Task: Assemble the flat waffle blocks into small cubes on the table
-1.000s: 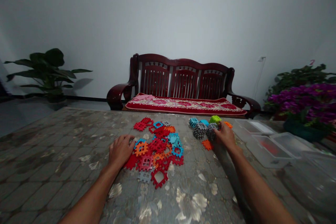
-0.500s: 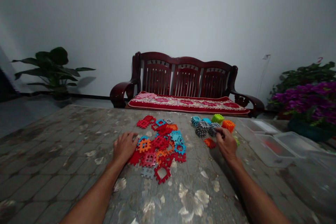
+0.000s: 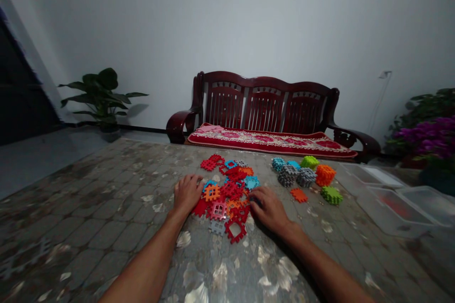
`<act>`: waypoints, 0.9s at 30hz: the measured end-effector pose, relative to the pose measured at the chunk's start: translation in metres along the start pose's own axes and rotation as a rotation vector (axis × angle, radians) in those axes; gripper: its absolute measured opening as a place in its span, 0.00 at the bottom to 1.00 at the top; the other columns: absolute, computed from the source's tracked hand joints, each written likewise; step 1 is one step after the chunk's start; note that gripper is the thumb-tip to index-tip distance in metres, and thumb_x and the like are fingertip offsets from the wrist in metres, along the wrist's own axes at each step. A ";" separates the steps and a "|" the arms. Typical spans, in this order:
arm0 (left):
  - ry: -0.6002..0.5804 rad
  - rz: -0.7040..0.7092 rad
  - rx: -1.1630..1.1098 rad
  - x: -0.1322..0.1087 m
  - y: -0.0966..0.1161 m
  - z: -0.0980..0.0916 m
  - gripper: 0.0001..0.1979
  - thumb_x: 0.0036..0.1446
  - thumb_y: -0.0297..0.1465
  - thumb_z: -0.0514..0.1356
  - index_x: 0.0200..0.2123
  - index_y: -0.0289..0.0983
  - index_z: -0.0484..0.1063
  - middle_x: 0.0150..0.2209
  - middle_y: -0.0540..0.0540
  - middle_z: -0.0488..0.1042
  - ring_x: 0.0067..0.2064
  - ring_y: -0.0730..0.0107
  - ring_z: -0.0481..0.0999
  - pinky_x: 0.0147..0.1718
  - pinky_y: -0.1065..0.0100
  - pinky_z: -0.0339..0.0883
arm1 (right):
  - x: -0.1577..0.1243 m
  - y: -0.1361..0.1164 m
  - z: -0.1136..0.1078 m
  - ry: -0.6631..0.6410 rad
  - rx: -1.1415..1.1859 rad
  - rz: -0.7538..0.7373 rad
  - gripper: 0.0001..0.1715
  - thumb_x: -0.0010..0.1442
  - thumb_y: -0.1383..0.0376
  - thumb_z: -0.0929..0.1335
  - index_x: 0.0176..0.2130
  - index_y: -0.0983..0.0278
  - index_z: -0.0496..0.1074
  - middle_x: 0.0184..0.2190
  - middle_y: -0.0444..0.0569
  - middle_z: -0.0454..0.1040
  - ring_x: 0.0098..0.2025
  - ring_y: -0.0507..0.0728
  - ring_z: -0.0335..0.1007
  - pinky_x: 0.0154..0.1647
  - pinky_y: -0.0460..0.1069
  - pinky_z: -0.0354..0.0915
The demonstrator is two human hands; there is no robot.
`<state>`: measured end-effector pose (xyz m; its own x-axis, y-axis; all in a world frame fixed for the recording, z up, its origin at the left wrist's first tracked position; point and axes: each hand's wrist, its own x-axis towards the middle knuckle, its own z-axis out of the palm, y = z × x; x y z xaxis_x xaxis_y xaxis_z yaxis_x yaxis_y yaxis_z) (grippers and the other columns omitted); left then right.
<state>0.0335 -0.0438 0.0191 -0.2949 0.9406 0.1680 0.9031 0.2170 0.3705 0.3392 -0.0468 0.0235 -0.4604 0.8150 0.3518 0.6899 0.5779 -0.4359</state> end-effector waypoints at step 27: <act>0.010 0.024 0.070 0.005 -0.001 0.006 0.19 0.70 0.36 0.51 0.56 0.43 0.76 0.60 0.41 0.76 0.61 0.54 0.73 0.62 0.53 0.62 | 0.078 -0.109 0.030 -0.275 -0.268 0.044 0.20 0.67 0.54 0.70 0.52 0.63 0.77 0.52 0.57 0.81 0.56 0.64 0.72 0.54 0.55 0.61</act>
<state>0.0330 -0.0379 0.0137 -0.2757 0.9432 0.1856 0.9296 0.2125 0.3010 0.2117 -0.0455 0.0739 -0.5341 0.8410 0.0867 0.8175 0.5398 -0.2005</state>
